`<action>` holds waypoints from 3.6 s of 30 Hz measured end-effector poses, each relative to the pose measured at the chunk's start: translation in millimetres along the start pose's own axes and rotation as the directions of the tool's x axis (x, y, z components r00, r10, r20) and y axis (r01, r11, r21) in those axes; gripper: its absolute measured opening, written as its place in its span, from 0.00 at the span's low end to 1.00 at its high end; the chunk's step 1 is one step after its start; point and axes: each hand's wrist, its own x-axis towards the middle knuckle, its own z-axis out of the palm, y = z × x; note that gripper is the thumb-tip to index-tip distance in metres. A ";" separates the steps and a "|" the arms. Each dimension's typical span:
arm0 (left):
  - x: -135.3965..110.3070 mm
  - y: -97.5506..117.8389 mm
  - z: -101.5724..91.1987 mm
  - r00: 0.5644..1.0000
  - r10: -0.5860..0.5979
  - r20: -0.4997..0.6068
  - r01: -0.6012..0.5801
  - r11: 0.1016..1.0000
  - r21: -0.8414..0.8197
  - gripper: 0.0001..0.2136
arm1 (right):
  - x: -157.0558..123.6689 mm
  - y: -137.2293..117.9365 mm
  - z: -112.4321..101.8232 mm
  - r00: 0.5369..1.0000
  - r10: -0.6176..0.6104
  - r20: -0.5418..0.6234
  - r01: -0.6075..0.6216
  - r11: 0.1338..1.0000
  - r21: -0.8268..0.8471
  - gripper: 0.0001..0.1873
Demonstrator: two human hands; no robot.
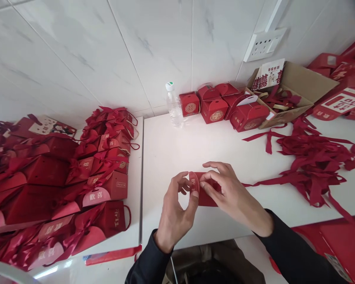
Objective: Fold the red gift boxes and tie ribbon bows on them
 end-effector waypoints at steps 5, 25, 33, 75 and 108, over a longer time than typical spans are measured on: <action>-0.7 -0.1 0.8 1.000 0.019 -0.008 -0.018 0.994 0.107 0.26 | -1.4 1.7 -2.8 0.997 -0.069 -0.021 0.065 0.984 -0.166 0.11; -1.8 -1.1 10.1 0.997 -0.051 -0.055 0.048 0.997 -0.067 0.18 | 13.9 2.9 -15.0 0.982 -0.086 0.169 0.100 0.992 -0.079 0.11; -4.9 1.4 12.1 0.993 -0.100 -0.064 0.089 0.985 -0.149 0.16 | 17.4 -10.2 -1.0 0.991 0.049 0.128 -0.061 0.994 0.090 0.14; -2.9 2.3 13.6 0.957 -0.262 -0.124 0.220 0.935 -0.279 0.10 | -0.9 -14.5 12.5 0.973 0.232 0.012 -0.227 0.941 0.252 0.15; -6.0 4.4 13.8 0.953 -0.284 -0.107 0.237 0.916 -0.323 0.10 | 12.7 -12.5 8.3 0.982 0.175 0.072 -0.187 0.959 0.213 0.13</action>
